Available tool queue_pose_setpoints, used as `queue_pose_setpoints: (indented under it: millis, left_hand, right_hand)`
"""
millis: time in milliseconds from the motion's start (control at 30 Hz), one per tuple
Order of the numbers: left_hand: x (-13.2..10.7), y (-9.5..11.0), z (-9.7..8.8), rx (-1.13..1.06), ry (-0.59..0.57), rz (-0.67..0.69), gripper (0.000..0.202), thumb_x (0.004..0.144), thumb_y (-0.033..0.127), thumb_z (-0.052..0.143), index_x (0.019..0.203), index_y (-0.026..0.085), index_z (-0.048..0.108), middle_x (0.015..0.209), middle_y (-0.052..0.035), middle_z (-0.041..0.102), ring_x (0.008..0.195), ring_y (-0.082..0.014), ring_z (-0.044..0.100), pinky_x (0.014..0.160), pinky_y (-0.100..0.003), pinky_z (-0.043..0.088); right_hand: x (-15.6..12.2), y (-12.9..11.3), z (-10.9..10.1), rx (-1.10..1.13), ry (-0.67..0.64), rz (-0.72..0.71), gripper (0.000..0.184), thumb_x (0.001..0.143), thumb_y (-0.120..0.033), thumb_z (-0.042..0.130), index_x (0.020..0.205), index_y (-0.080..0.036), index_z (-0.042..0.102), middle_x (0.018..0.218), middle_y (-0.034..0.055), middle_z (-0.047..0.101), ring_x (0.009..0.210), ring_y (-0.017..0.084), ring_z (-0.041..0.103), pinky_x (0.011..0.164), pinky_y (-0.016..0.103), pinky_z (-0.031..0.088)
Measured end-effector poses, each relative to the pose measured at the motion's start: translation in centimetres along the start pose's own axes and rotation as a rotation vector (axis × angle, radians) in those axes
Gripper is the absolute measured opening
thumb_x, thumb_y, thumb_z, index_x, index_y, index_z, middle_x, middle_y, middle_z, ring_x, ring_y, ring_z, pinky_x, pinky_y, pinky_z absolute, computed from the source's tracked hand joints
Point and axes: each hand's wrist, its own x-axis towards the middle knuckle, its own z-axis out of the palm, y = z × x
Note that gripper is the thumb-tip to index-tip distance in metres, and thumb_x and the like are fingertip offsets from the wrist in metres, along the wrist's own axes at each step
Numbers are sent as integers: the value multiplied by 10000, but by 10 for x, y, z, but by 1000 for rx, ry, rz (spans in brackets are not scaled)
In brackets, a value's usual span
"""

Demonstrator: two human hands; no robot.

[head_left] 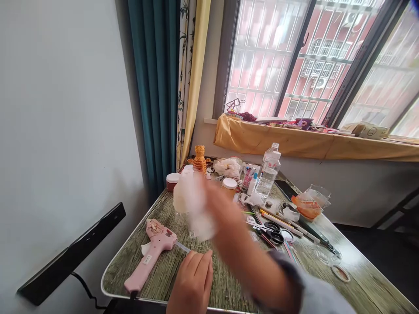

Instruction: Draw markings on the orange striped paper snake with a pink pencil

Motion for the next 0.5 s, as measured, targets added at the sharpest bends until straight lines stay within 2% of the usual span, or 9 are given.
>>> queue_pose_setpoints:
  millis: [67, 100, 133, 200, 233, 300, 367, 433, 500]
  left_hand:
    - [-1, -1, 0, 7, 17, 13, 370, 1011, 156, 253, 943, 165, 617, 732, -58, 730, 648, -191, 712, 591, -290, 585]
    - [-1, -1, 0, 4, 15, 14, 366, 1013, 161, 258, 945, 167, 618, 732, -55, 731, 649, -190, 711, 595, -292, 586]
    - [-1, -1, 0, -2, 6, 10, 341, 1013, 164, 282, 964, 167, 620, 742, -47, 732, 672, -189, 716, 626, -295, 593]
    - [-1, 1, -1, -18, -25, -8, 272, 1007, 158, 346, 1016, 165, 617, 781, -35, 735, 758, -192, 729, 723, -312, 603]
    - [-1, 2, -2, -22, -38, -19, 261, 1004, 151, 354, 1017, 164, 615, 789, -36, 733, 778, -195, 730, 743, -322, 602]
    - [-1, 3, -2, -19, -44, -32, 289, 1004, 143, 324, 970, 165, 610, 756, -43, 722, 734, -200, 723, 685, -321, 600]
    - [-1, 4, -3, -15, -42, -34, 314, 1003, 142, 297, 954, 168, 605, 741, -50, 718, 704, -206, 719, 628, -318, 593]
    - [-1, 4, -3, -26, -50, -36, 295, 1004, 147, 310, 1004, 166, 605, 766, -46, 724, 729, -203, 722, 654, -317, 600]
    - [-1, 4, -2, -43, -66, -44, 259, 1003, 153, 346, 1047, 166, 601, 801, -39, 726, 779, -200, 724, 728, -328, 608]
  right_hand:
    - [-1, -8, -18, 7, 57, -19, 469, 898, -178, 540, 1345, -311, 595, 1103, 47, 773, 958, 221, 751, 823, 293, 635]
    - [-1, -12, -31, 9, 114, -16, 518, 911, -135, 462, 1406, -264, 540, 1189, 70, 745, 1054, 218, 726, 910, 301, 607]
    - [0, -15, -44, 4, 249, -3, 542, 931, -117, 383, 1450, -238, 484, 1281, 78, 699, 1179, 221, 667, 1009, 341, 555]
    - [4, -16, -62, -61, 704, 179, 525, 975, -124, 302, 1475, -196, 448, 1452, 90, 561, 1397, 240, 468, 1153, 419, 417]
    - [6, -15, -64, -83, 754, 138, 532, 972, -105, 271, 1467, -160, 459, 1461, 108, 549, 1436, 247, 408, 1183, 448, 365]
    - [9, -11, -55, -33, 496, -86, 470, 912, -55, 375, 1293, -125, 641, 1255, 133, 707, 1254, 235, 614, 1096, 361, 481]
    - [11, -7, -41, 1, 359, -191, 374, 851, -62, 500, 1074, -209, 762, 889, 47, 809, 844, 170, 764, 820, 206, 613]
    - [12, -6, -36, 10, 430, -150, 430, 900, -50, 422, 1217, -157, 692, 1145, 95, 762, 1068, 188, 717, 951, 274, 575]
    - [15, -7, -41, 53, 606, 45, 507, 963, -71, 349, 1425, -190, 519, 1438, 57, 580, 1355, 226, 519, 1146, 400, 420]
